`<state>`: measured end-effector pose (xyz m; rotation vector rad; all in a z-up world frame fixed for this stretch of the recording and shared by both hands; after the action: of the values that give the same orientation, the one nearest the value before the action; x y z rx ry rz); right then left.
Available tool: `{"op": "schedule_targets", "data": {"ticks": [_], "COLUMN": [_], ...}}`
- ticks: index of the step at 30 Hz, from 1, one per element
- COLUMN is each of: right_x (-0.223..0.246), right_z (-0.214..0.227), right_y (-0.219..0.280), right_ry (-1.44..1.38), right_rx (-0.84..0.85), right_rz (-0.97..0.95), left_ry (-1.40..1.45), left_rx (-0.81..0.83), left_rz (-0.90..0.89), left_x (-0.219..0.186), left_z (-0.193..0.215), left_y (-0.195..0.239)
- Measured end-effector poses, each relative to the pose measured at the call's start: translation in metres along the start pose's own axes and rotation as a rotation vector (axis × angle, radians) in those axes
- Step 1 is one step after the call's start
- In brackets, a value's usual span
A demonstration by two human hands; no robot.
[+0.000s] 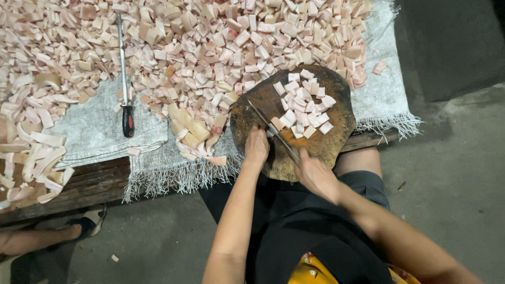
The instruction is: The person sits on the floor and uses a large knife to chop strips of pale meat into small cubes on a round wooden cutting board. The chopped pieces accumulate on a white cloth spread over a low wooden table.
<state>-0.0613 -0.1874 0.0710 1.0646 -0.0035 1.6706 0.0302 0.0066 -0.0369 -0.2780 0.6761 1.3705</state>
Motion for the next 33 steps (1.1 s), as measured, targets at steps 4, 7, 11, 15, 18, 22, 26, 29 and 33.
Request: {"op": "schedule_targets", "data": {"ticks": [4, 7, 11, 15, 18, 22, 26, 29, 33], "right_x": [0.008, 0.005, 0.013, 0.001, -0.022, -0.034, -0.022, -0.008, 0.009], "right_z": [0.005, 0.009, 0.004, 0.0, -0.006, -0.013, 0.023, 0.052, 0.059], "right_y": [-0.055, -0.065, -0.057, -0.014, 0.044, 0.048, -0.007, -0.018, -0.005], "right_ry": [-0.015, 0.062, 0.06, 0.013, -0.003, -0.018, -0.049, -0.241, -0.6], "right_rx": [0.101, -0.032, -0.034, 0.043, 0.066, 0.124, 0.034, 0.12, 0.039], "right_rz": [-0.111, -0.053, -0.054, -0.065, -0.087, -0.205, -0.067, -0.194, -0.133], "left_ry": [-0.024, -0.036, -0.058, -0.019, 0.046, 0.033, 0.068, 0.296, 0.748], "left_rx": [-0.011, -0.032, -0.08, -0.094, -0.066, -0.082, -0.04, -0.019, -0.116], "left_rz": [-0.053, -0.076, -0.032, 0.023, 0.017, -0.079, -0.097, -0.025, -0.062], "left_x": [0.005, 0.01, 0.01, 0.003, -0.002, -0.01, -0.017, -0.018, 0.008], "left_z": [-0.002, -0.009, -0.009, -0.007, 0.0, 0.008, 0.018, 0.023, 0.026], "left_y": [-0.003, -0.009, -0.007, 0.002, 0.002, 0.006, 0.016, 0.019, 0.015]}}
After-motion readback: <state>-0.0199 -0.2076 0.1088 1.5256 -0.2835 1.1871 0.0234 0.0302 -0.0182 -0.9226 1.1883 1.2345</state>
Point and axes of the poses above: each hand's wrist, its own y-axis away from the middle knuckle, its own z-axis out of the back of the hand, x = y × z, the point moved 2 cm from there along -y, towards the middle knuckle, and after that the axes turned 15 degrees about x, right-handed, at the moved point
